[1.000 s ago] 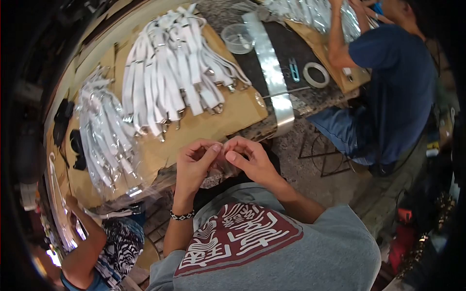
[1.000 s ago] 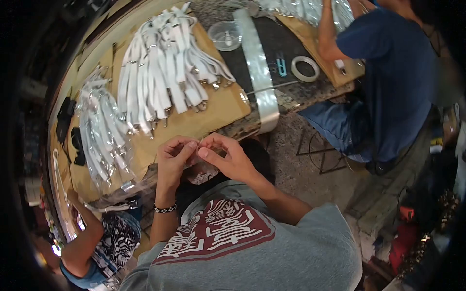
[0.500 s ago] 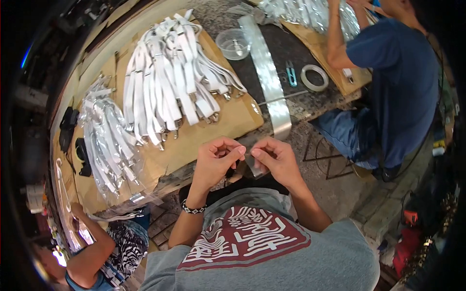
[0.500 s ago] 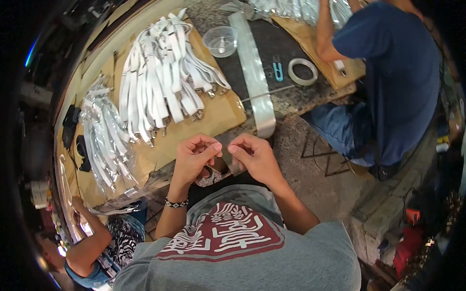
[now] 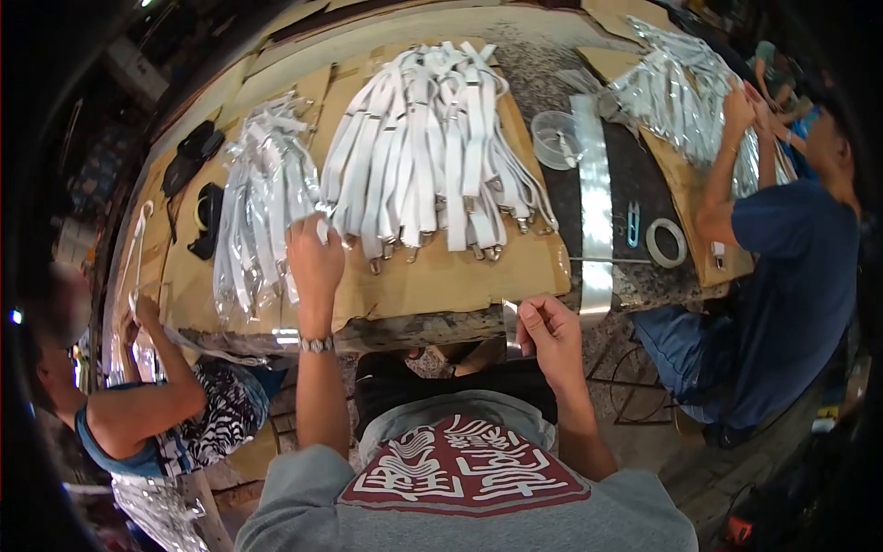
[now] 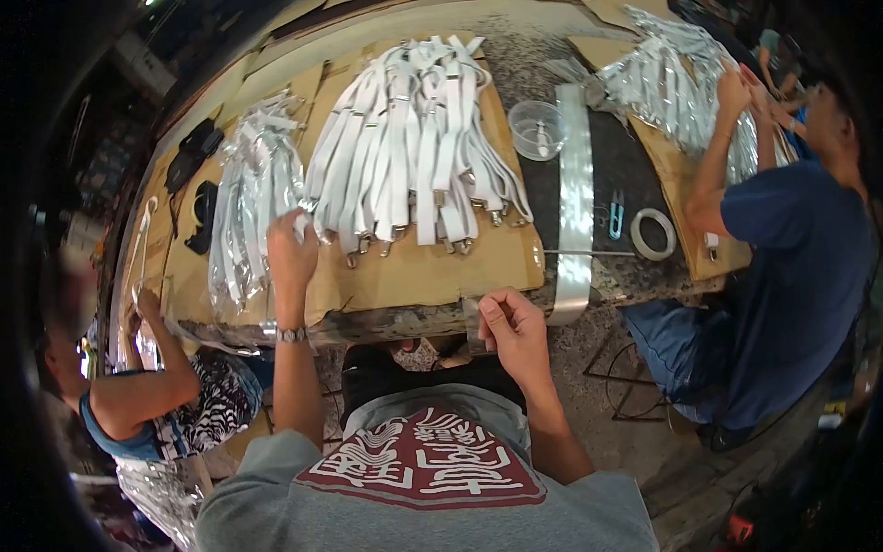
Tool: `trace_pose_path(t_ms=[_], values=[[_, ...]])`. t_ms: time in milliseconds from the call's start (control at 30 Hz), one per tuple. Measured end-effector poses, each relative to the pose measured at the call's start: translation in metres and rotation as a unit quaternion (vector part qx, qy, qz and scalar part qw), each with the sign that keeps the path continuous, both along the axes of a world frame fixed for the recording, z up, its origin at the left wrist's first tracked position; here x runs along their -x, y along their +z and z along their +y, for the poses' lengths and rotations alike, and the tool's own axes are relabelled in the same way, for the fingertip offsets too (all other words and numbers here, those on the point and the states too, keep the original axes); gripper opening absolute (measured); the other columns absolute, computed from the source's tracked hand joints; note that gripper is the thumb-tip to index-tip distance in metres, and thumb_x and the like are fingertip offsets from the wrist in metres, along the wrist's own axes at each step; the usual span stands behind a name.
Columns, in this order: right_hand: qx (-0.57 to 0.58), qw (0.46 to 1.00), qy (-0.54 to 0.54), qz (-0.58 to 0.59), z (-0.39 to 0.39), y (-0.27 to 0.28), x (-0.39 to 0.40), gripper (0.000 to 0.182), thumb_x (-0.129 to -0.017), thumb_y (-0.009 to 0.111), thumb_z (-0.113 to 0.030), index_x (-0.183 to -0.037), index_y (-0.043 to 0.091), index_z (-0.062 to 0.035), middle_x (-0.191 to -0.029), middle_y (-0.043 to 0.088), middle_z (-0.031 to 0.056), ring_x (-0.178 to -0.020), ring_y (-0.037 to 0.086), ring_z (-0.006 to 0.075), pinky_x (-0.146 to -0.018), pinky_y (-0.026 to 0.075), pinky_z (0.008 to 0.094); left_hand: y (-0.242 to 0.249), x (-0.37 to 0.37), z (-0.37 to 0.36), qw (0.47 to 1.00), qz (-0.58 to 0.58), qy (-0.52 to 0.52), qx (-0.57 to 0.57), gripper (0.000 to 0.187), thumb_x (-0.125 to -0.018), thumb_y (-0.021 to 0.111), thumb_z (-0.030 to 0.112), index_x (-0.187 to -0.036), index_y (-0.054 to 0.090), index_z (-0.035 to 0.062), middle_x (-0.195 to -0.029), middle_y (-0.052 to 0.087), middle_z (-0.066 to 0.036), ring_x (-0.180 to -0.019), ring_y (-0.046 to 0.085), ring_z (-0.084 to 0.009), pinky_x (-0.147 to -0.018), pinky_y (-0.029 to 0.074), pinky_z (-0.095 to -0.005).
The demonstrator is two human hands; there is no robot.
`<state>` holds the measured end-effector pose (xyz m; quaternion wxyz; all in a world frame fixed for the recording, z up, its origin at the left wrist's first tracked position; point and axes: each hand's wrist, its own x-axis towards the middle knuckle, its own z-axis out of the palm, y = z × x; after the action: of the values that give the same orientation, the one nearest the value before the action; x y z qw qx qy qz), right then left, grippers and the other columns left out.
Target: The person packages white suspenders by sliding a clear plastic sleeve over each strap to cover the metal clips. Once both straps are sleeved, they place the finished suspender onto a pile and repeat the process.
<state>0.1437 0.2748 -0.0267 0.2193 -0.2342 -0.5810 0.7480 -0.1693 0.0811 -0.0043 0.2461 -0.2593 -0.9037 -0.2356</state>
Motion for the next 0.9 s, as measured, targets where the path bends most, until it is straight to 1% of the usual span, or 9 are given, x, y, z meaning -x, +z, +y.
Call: trace_pose_path(t_ms=[67, 167, 267, 400, 500, 600, 700, 800, 900], values=[[-0.014, 1.000, 0.003, 0.006, -0.004, 0.000, 0.013, 0.021, -0.103, 0.060, -0.022, -0.094, 0.062, -0.0028, -0.066, 0.057, -0.0018, -0.054, 0.047, 0.0046, -0.051, 0.038, 0.0208, 0.007, 0.025, -0.003, 0.998, 0.027, 0.055, 0.032, 0.028, -0.082, 0.066, 0.012, -0.108, 0.071, 0.0030, -0.114, 0.065, -0.019, -0.113, 0.055, -0.0355, -0.097, 0.042, -0.0515], [-0.060, 0.998, -0.019, 0.015, -0.005, -0.006, 0.041, 0.020, -0.103, 0.060, -0.019, -0.094, 0.063, -0.0021, -0.066, 0.056, -0.0021, -0.055, 0.047, 0.0038, -0.051, 0.038, 0.0213, 0.004, 0.069, 0.003, 0.992, 0.070, 0.055, 0.090, 0.028, -0.082, 0.065, 0.016, -0.105, 0.073, 0.0039, -0.119, 0.063, -0.020, -0.122, 0.051, -0.0372, -0.104, 0.036, -0.0589], [-0.092, 0.995, -0.042, 0.026, -0.008, -0.027, 0.067, 0.018, -0.102, 0.060, -0.017, -0.094, 0.063, -0.0016, -0.066, 0.056, -0.0026, -0.056, 0.048, 0.0031, -0.052, 0.037, 0.0224, -0.006, 0.109, 0.017, 0.982, 0.054, 0.055, 0.173, 0.027, -0.082, 0.069, 0.020, -0.105, 0.075, 0.0090, -0.128, 0.060, -0.019, -0.132, 0.046, -0.0379, -0.110, 0.032, -0.0628], [-0.154, 0.985, -0.077, 0.030, -0.015, -0.043, 0.088, 0.017, -0.100, 0.062, -0.016, -0.094, 0.064, 0.0000, -0.064, 0.054, -0.0024, -0.057, 0.047, 0.0040, -0.052, 0.038, 0.0244, -0.022, 0.146, 0.031, 0.971, 0.052, 0.060, 0.225, 0.026, -0.079, 0.063, 0.018, -0.092, 0.074, -0.0010, -0.123, 0.062, -0.025, -0.131, 0.043, -0.0417, -0.110, 0.025, -0.0696], [-0.245, 0.966, -0.078, -0.016, -0.015, -0.042, 0.083, 0.017, -0.099, 0.063, -0.015, -0.094, 0.063, 0.0017, -0.062, 0.052, -0.0013, -0.057, 0.044, 0.0054, -0.053, 0.037, 0.0258, -0.035, 0.161, 0.038, 0.974, 0.007, 0.070, 0.216, 0.025, -0.078, 0.061, 0.014, -0.092, 0.074, -0.0012, -0.121, 0.062, -0.025, -0.131, 0.043, -0.0420, -0.109, 0.026, -0.0695], [-0.285, 0.955, -0.082, -0.003, -0.016, -0.044, 0.084, 0.018, -0.100, 0.063, -0.015, -0.093, 0.063, 0.0009, -0.065, 0.054, -0.0042, -0.057, 0.045, 0.0032, -0.052, 0.035, 0.0228, -0.041, 0.167, 0.038, 0.981, 0.048, 0.055, 0.182, 0.026, -0.077, 0.059, 0.012, -0.092, 0.074, -0.0023, -0.121, 0.063, -0.026, -0.129, 0.043, -0.0428, -0.106, 0.028, -0.0698], [-0.236, 0.969, -0.074, 0.000, -0.013, -0.039, 0.085, 0.017, -0.100, 0.063, -0.015, -0.093, 0.063, -0.0004, -0.065, 0.054, -0.0046, -0.058, 0.046, 0.0026, -0.052, 0.036, 0.0221, -0.018, 0.168, 0.043, 0.987, -0.058, 0.060, 0.137, 0.026, -0.078, 0.058, 0.013, -0.092, 0.073, -0.0041, -0.111, 0.069, -0.024, -0.119, 0.055, -0.0429, -0.104, 0.031, -0.0672], [-0.156, 0.987, -0.043, -0.003, -0.007, -0.036, 0.082, 0.016, -0.100, 0.063, -0.016, -0.092, 0.063, -0.0019, -0.066, 0.055, -0.0042, -0.058, 0.049, 0.0028, -0.053, 0.038, 0.0213, 0.010, 0.177, 0.047, 0.990, -0.124, 0.034, 0.051, 0.022, -0.086, 0.065, 0.020, -0.085, 0.073, -0.0008, -0.095, 0.073, -0.018, -0.095, 0.069, -0.0344, -0.090, 0.052, -0.0514], [-0.138, 0.990, -0.031, 0.006, -0.004, -0.043, 0.081, 0.017, -0.101, 0.062, -0.017, -0.093, 0.063, -0.0025, -0.067, 0.056, -0.0033, -0.058, 0.053, 0.0037, -0.054, 0.041, 0.0209, 0.032, 0.190, 0.048, 0.977, -0.172, -0.084, -0.095, 0.025, -0.092, 0.065, 0.020, -0.094, 0.071, -0.0042, -0.088, 0.074, -0.015, -0.081, 0.073, -0.0278, -0.076, 0.058, -0.0377]])
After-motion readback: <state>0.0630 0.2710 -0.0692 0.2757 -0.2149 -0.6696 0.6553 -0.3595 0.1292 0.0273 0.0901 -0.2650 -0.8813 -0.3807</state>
